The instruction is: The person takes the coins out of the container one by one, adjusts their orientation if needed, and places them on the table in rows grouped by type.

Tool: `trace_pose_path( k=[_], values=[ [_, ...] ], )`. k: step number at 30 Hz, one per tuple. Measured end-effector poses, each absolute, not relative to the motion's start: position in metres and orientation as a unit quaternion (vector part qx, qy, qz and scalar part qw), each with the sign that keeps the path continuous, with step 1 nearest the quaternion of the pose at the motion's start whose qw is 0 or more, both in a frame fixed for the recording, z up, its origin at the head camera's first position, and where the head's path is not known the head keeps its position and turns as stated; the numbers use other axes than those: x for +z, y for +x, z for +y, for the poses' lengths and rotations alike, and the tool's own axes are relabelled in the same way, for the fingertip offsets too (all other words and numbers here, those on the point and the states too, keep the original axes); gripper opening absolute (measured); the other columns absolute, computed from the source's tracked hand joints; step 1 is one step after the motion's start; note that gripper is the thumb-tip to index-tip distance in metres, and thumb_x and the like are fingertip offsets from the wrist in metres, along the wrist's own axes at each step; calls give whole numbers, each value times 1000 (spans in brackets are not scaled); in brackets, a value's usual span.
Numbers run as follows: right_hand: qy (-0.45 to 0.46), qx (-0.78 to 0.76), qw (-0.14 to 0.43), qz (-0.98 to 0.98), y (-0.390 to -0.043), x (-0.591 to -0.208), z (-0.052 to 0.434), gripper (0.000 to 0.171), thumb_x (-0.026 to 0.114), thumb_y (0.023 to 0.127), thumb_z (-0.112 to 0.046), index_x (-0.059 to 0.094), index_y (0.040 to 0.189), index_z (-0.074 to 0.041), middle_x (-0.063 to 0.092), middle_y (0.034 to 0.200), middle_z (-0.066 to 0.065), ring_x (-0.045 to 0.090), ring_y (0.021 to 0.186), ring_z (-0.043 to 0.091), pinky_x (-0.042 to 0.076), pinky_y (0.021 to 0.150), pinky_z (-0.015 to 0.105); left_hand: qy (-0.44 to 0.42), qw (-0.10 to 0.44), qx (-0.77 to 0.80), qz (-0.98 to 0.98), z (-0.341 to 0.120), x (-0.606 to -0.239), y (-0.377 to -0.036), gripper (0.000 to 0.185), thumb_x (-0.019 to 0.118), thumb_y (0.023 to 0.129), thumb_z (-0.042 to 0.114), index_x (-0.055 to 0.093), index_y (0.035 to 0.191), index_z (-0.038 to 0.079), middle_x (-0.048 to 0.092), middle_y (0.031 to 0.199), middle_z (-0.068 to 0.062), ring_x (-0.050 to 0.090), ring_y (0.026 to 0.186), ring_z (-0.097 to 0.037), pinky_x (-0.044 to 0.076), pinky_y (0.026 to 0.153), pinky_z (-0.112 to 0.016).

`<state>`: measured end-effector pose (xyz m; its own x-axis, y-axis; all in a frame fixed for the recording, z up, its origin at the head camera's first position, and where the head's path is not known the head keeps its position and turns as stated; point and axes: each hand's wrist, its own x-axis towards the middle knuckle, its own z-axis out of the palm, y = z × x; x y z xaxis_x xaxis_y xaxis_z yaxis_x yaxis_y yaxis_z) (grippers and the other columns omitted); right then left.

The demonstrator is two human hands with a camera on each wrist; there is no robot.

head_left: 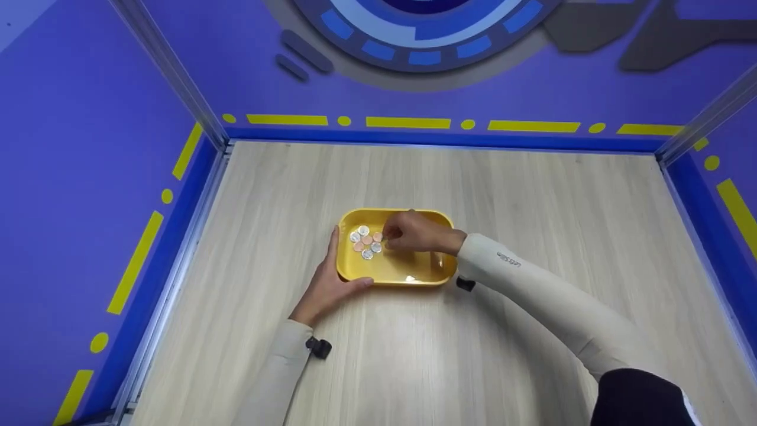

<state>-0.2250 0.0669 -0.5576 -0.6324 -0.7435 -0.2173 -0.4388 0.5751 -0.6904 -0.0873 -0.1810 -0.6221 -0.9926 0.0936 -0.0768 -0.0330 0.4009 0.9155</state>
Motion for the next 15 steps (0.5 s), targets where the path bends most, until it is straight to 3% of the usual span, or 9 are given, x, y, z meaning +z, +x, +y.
trace_pose_path(
  k=[8, 15],
  values=[
    [-385, -292, 251, 839, -226, -560, 59, 21, 77, 98, -5, 80, 118, 3, 77, 107, 10, 63, 88, 19, 57, 84, 34, 16, 62, 540, 839, -181, -621, -87, 142, 98, 81, 51, -2, 179, 25, 37, 176, -10, 50, 150, -25, 38, 124, -47],
    [-424, -277, 250, 825, -232, -556, 51, 16, 74, 99, -3, 79, 114, 3, 76, 101, 9, 62, 84, 17, 55, 81, 32, 20, 63, 542, 838, -182, -621, -86, 142, 97, 81, 52, -2, 179, 24, 39, 175, -11, 50, 149, -24, 39, 124, -49]
  ],
)
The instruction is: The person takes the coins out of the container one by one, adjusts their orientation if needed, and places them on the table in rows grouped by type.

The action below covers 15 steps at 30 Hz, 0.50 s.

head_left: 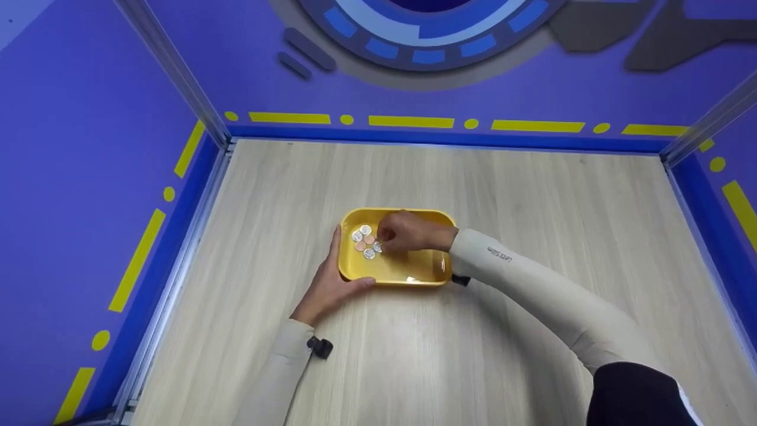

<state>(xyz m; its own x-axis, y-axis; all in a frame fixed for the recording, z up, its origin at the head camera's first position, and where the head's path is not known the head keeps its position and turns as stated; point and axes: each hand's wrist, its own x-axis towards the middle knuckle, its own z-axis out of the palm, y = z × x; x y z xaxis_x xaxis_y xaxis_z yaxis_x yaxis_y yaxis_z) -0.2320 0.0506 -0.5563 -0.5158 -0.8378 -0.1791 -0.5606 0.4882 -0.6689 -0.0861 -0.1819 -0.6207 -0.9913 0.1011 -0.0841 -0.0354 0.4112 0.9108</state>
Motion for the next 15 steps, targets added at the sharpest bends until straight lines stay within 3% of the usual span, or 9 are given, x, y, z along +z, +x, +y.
trace_pose_path(
  k=[5, 15],
  values=[
    [-436, -265, 258, 821, -234, -555, 47, 19, 74, 100, -2, 81, 118, 0, 77, 103, 8, 62, 83, 17, 53, 78, 30, 24, 65, 544, 836, -182, -621, -87, 142, 97, 82, 52, -3, 179, 26, 40, 174, -10, 52, 148, -24, 40, 123, -49],
    [-492, -241, 198, 813, -233, -569, 43, 15, 76, 99, 2, 83, 112, -1, 75, 95, 11, 57, 82, 19, 49, 78, 33, 31, 51, 548, 835, -183, -624, -88, 141, 98, 83, 46, -2, 179, 22, 38, 175, -8, 53, 147, -23, 41, 122, -48]
  ],
)
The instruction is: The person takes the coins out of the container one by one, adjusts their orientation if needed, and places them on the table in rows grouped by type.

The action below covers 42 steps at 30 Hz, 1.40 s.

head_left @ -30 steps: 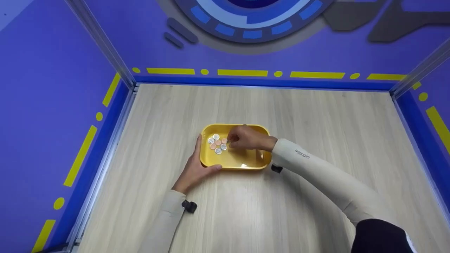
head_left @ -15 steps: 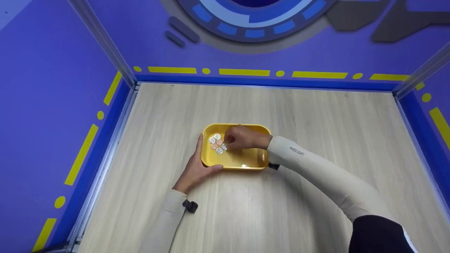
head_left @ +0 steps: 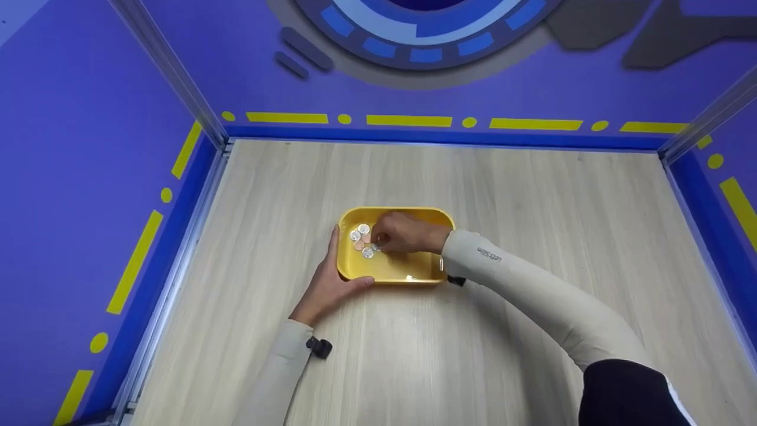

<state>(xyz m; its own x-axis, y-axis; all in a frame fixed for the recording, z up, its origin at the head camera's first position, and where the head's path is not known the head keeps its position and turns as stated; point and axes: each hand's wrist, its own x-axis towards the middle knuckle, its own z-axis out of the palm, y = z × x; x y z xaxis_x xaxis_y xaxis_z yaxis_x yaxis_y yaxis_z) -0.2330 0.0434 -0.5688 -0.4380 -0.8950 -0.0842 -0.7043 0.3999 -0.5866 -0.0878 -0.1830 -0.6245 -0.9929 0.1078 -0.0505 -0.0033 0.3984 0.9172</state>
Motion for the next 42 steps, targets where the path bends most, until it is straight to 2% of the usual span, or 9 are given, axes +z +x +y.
trace_pose_path(
  k=[6, 10, 15, 21, 26, 30, 37, 42],
  values=[
    [-473, -213, 207, 829, -229, -568, 42, 15, 77, 99, -2, 80, 113, -1, 72, 104, 9, 59, 92, 21, 54, 87, 37, 31, 53, 561, 826, -184, -624, -88, 141, 97, 83, 48, -3, 179, 22, 36, 177, -6, 52, 148, -21, 40, 123, -48],
    [-456, -194, 230, 837, -226, -567, 41, 13, 80, 97, -3, 77, 110, -3, 65, 101, 6, 56, 90, 20, 49, 83, 34, 29, 58, 563, 824, -184, -625, -88, 141, 97, 83, 49, -3, 179, 22, 35, 177, -7, 51, 148, -21, 39, 124, -48],
    [-455, -211, 236, 832, -221, -569, 43, 9, 78, 97, -1, 73, 103, -4, 64, 89, 1, 56, 79, 14, 45, 72, 27, 28, 55, 559, 827, -181, -626, -88, 141, 98, 83, 47, -2, 179, 22, 38, 175, -8, 52, 147, -22, 39, 123, -47],
    [-452, -226, 223, 834, -213, -564, 52, 6, 74, 101, -3, 72, 105, -5, 62, 86, -1, 55, 78, 13, 45, 71, 26, 24, 58, 554, 830, -182, -625, -88, 141, 97, 82, 52, -3, 179, 26, 38, 176, -7, 54, 144, -21, 41, 122, -46],
    [-442, -254, 205, 836, -208, -558, 65, 5, 75, 103, -6, 71, 104, -3, 64, 87, 1, 56, 77, 14, 47, 71, 28, 23, 59, 559, 827, -182, -624, -87, 141, 97, 83, 51, -2, 179, 25, 39, 175, -6, 55, 142, -19, 41, 122, -46],
    [-426, -282, 196, 837, -207, -556, 79, 7, 76, 103, -6, 72, 104, -1, 65, 87, 2, 56, 78, 14, 48, 71, 29, 27, 55, 561, 825, -183, -624, -86, 141, 97, 83, 50, -2, 179, 23, 39, 175, -7, 54, 144, -19, 38, 124, -46],
    [-387, -319, 169, 849, -206, -550, 108, 7, 79, 100, -4, 73, 102, -7, 71, 92, 2, 60, 81, 15, 53, 74, 31, 27, 53, 562, 825, -182, -624, -87, 142, 98, 82, 49, -2, 179, 23, 41, 174, -8, 56, 140, -21, 39, 123, -48],
    [-367, -354, 159, 846, -202, -546, 125, 7, 80, 99, -4, 74, 101, -7, 72, 90, 2, 61, 79, 16, 52, 72, 31, 23, 50, 564, 824, -181, -624, -87, 142, 99, 81, 46, -1, 179, 24, 39, 175, -6, 54, 145, -21, 36, 126, -48]
  ],
)
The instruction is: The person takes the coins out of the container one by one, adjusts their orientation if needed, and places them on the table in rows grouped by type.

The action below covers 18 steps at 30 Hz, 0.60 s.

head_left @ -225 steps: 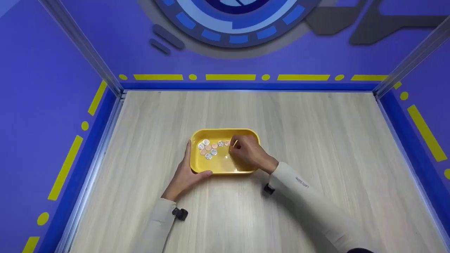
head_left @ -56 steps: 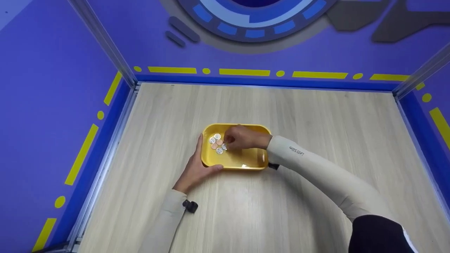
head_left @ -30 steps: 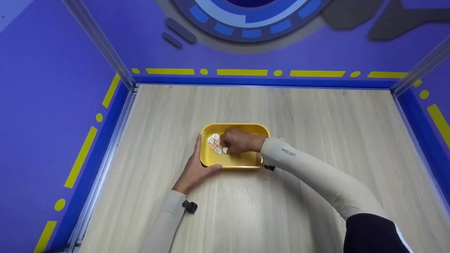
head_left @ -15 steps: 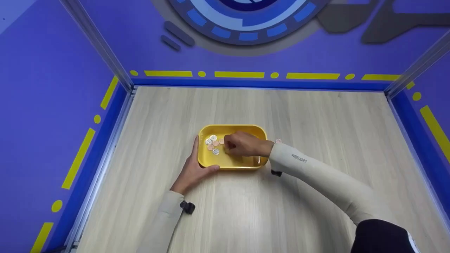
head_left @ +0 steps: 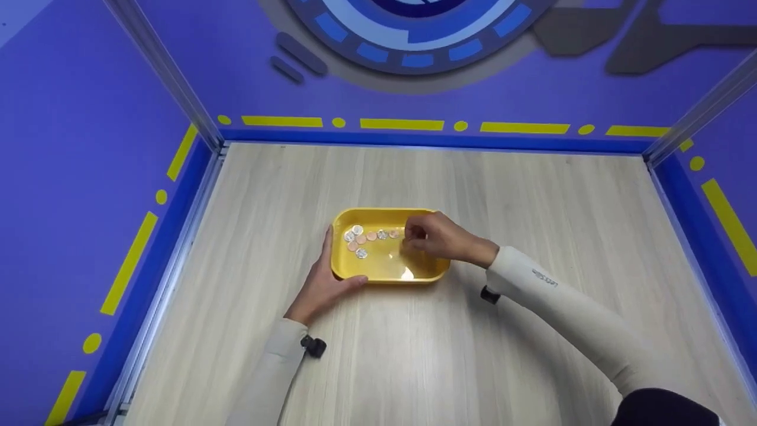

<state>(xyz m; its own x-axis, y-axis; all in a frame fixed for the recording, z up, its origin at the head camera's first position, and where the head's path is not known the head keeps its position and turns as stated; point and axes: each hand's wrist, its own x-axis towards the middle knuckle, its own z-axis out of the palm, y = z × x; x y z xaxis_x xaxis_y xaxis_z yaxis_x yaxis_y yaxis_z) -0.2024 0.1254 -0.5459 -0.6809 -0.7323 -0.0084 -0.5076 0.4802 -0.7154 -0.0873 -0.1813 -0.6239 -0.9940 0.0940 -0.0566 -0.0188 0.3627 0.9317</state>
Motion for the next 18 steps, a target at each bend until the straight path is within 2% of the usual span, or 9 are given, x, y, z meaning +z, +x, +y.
trace_pose_path(
  k=[10, 18],
  values=[
    [-311, -418, 137, 843, -198, -542, 157, 7, 81, 100, -4, 75, 102, -8, 77, 96, 2, 68, 86, 17, 57, 79, 29, 25, 51, 565, 823, -181, -625, -87, 141, 99, 83, 42, -2, 179, 24, 39, 175, -6, 54, 145, -21, 36, 126, -48],
    [-253, -450, 119, 848, -194, -545, 185, 6, 82, 99, -6, 77, 102, -6, 76, 93, 4, 66, 84, 20, 54, 75, 26, 31, 46, 562, 825, -182, -625, -87, 143, 98, 82, 48, -3, 179, 22, 41, 174, -8, 56, 141, -23, 37, 124, -50]
  ],
)
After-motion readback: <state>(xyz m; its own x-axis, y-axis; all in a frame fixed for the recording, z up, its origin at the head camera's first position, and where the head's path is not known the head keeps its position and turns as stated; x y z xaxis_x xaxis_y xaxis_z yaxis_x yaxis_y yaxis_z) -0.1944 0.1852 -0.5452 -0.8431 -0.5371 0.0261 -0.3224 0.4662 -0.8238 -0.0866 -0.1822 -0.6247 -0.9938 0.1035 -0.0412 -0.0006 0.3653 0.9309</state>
